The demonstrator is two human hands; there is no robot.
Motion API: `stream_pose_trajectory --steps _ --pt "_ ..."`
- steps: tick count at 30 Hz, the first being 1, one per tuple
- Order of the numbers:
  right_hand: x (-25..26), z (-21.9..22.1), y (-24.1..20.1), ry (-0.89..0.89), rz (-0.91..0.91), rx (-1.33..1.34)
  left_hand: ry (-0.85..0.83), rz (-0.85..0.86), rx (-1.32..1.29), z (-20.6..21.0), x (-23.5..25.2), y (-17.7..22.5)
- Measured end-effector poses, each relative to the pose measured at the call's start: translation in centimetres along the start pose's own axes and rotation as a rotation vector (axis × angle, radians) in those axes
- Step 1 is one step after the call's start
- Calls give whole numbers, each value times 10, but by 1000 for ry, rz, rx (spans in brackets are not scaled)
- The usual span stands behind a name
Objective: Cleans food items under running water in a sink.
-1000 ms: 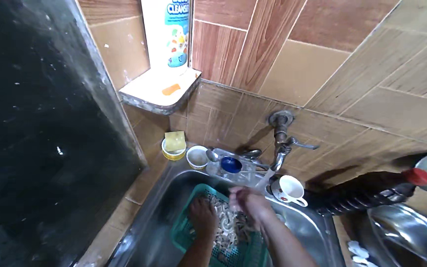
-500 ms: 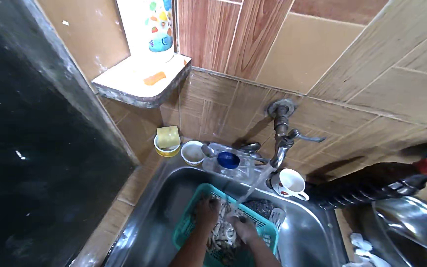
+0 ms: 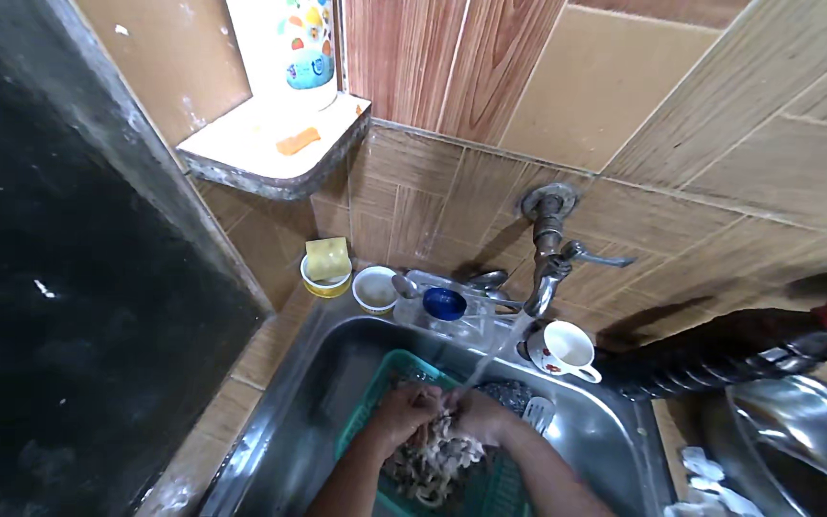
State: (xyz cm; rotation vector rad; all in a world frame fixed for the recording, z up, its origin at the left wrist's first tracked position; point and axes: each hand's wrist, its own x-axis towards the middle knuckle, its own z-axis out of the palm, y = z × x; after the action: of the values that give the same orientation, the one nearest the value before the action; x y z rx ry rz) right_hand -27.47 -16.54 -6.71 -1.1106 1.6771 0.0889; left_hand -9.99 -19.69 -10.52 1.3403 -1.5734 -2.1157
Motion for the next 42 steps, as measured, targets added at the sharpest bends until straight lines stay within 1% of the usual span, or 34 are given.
stream_pose_trajectory --steps 2,4,6,7,8,10,12,13,15,17,18,19,21,23,24,26,28,32,35,37,39,40,41,42 --pt "-18 -14 -10 -99 40 128 -75 13 112 -3 -16 15" --pt "-32 -27 -18 -144 63 250 -130 -30 319 2 -36 26" --pt "-40 -38 -26 -156 30 270 -175 -135 629 21 -51 28" --pt "-42 -42 -29 -159 2 277 -179 -206 755 36 -55 23" --pt "-42 -45 -31 -166 -31 289 -153 -259 822 52 -57 11" --pt "-41 -48 -33 -163 -87 304 -31 -311 818 80 -54 -20" --pt "-40 -49 -34 -150 -127 286 69 -301 870 97 -37 -44" --pt "-40 -48 -35 -146 -143 282 103 -269 892 102 -28 -52" --pt "-40 -46 -35 -126 -163 300 148 -118 870 103 -9 -61" --pt "-41 -43 -33 -105 -174 323 171 52 820 96 11 -66" --pt "-41 -42 -32 -93 -176 331 157 84 803 89 20 -62" --pt "-41 -42 -31 -82 -180 333 123 66 789 82 26 -53" --pt "-44 -41 -30 -63 -199 340 134 40 751 72 34 -37" --pt "-46 -41 -29 -41 -214 365 160 139 733 61 44 -23" --pt "-47 -42 -29 -37 -216 378 126 151 738 55 47 -16" --pt "-50 -44 -32 -32 -215 390 36 46 731 43 49 -5" --pt "-51 -45 -33 -19 -212 401 -23 -24 716 37 45 1" --pt "-49 -45 -36 28 -236 400 -55 -16 748 38 37 16" --pt "-53 -44 -40 73 -239 392 -205 26 844 41 25 36" --pt "-57 -45 -38 91 -261 403 -334 13 932 41 18 54" --pt "-61 -45 -26 94 -307 501 -396 -38 991 35 12 69" --pt "-61 -44 -17 92 -287 585 -385 -65 987 29 11 73" --pt "-59 -41 -5 96 -217 649 -351 -85 961 21 13 71" --pt "-53 -38 10 98 -101 660 -294 -106 920 13 17 65"
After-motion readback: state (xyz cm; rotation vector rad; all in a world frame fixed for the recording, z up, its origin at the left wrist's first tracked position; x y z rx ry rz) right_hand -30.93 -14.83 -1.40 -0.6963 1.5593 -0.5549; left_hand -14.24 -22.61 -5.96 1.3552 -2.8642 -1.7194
